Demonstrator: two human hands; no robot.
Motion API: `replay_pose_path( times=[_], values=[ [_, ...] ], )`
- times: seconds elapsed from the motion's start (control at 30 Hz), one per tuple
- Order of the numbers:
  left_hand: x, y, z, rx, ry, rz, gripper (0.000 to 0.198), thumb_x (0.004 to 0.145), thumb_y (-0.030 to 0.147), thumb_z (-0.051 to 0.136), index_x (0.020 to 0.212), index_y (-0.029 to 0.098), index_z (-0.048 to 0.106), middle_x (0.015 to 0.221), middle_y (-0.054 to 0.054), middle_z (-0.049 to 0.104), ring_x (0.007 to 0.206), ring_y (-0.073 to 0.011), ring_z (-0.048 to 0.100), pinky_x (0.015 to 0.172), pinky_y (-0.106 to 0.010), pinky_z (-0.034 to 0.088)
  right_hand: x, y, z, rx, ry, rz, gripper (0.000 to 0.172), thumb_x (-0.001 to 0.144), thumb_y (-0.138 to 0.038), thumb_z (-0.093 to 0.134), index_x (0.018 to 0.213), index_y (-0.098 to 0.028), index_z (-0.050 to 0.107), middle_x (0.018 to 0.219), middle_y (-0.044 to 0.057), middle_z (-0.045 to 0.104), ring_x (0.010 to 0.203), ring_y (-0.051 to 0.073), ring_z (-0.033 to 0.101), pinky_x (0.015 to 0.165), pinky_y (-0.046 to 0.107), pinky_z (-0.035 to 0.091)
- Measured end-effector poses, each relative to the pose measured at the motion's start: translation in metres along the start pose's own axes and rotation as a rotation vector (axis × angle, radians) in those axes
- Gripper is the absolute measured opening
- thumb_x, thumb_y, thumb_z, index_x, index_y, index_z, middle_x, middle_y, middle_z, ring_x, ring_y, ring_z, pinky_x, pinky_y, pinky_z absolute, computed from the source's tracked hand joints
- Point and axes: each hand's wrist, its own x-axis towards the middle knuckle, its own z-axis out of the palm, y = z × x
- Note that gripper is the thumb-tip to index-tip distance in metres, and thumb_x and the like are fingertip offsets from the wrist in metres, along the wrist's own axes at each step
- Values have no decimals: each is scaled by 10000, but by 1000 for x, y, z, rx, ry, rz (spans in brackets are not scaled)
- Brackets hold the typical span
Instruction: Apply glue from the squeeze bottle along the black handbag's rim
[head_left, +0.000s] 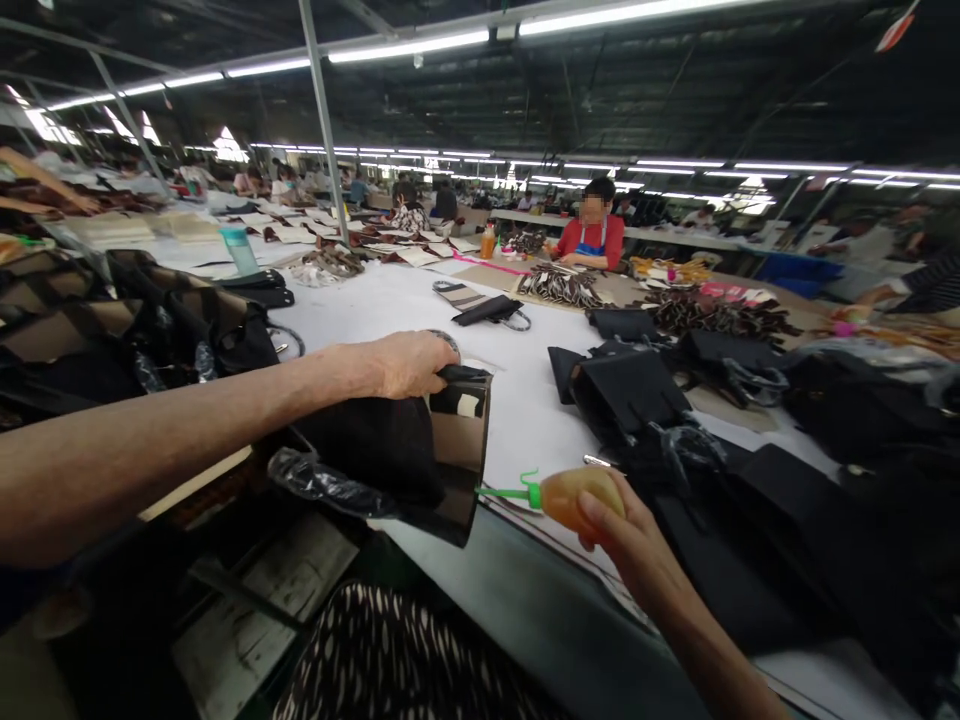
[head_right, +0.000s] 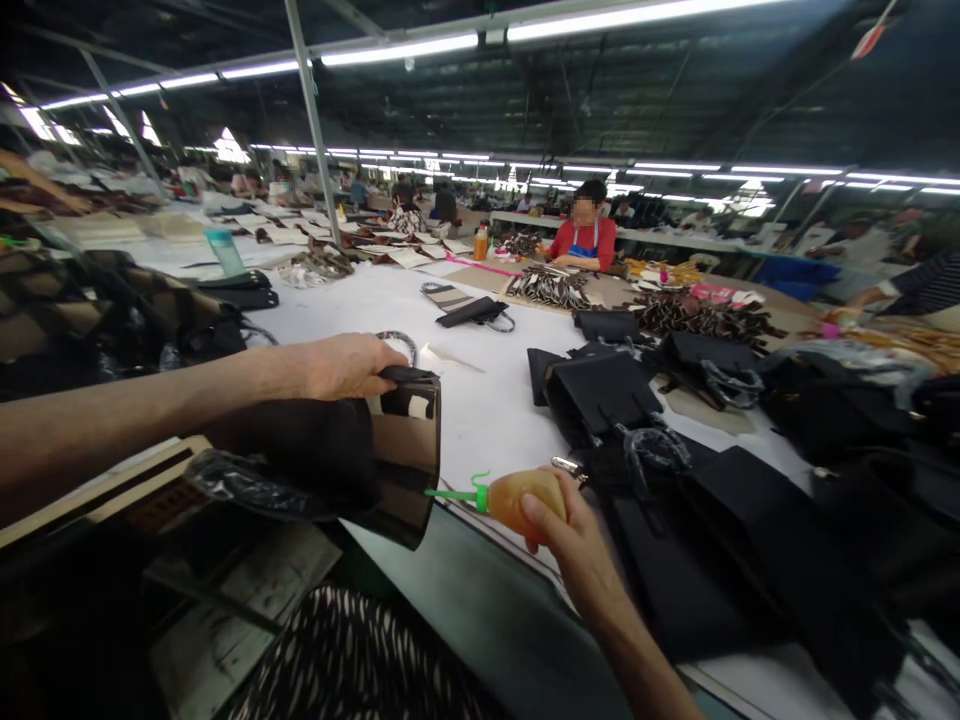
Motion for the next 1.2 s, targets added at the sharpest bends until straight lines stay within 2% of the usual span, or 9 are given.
replay_pose_path(
  times=[0.1, 0.2, 0.43, 0.67, 0.83, 1.07, 1.2],
  values=[
    [14, 0, -1, 171, 101, -20, 192, 792, 203, 468, 925, 182, 605, 862, -65, 641, 765, -206, 595, 598, -256, 408, 17, -3, 0, 27, 45, -8, 393, 785, -466, 585, 1042, -183, 497, 825, 44, 561, 626, 159, 465, 527, 269, 380],
    [23, -2, 10, 256, 154, -46, 191, 803, 198, 468, 950, 173, 587, 903, -85, 630, 816, -233, 603, 618, -282, 429, 32, -4, -1, 29, 66, -26, 395, 772, -472, 599, 1027, -185, 506, 805, 38, 562, 612, 152, 459, 521, 264, 383],
    [17, -1, 42, 287, 310, -86, 133, 817, 206, 507, 931, 168, 564, 866, -74, 592, 832, -242, 584, 665, -324, 449, 56, 7, 6, -25, 121, -51, 414, 756, -483, 612, 1022, -190, 488, 808, 39, 571, 654, 176, 505, 546, 286, 429],
    [14, 2, 56, 268, 356, -107, 192, 789, 237, 590, 961, 170, 538, 931, -76, 571, 885, -242, 548, 726, -343, 436, 76, 10, 18, -125, 171, -143, 465, 760, -487, 599, 1080, -196, 429, 862, 45, 561, 673, 179, 515, 537, 288, 455],
    [12, 7, 67, 240, 337, -111, 214, 785, 231, 601, 974, 170, 521, 942, -73, 564, 891, -238, 534, 744, -346, 427, 89, 16, 21, -237, 185, -186, 520, 760, -492, 597, 1142, -198, 402, 891, 49, 550, 699, 190, 526, 558, 306, 476],
    [3, 13, 79, 189, 342, -121, 243, 776, 231, 609, 993, 183, 511, 958, -72, 558, 895, -239, 519, 747, -349, 424, 89, 21, 23, -418, 150, -202, 499, 773, -477, 596, 1164, -216, 427, 881, 34, 546, 764, 215, 515, 685, 359, 442],
    [-1, 15, 88, 153, 340, -138, 293, 775, 251, 619, 1038, 187, 506, 963, -74, 560, 909, -241, 510, 766, -352, 420, 85, 18, 23, -459, 119, -201, 456, 771, -460, 600, 1132, -223, 453, 860, 27, 561, 759, 219, 520, 709, 365, 416]
  ],
)
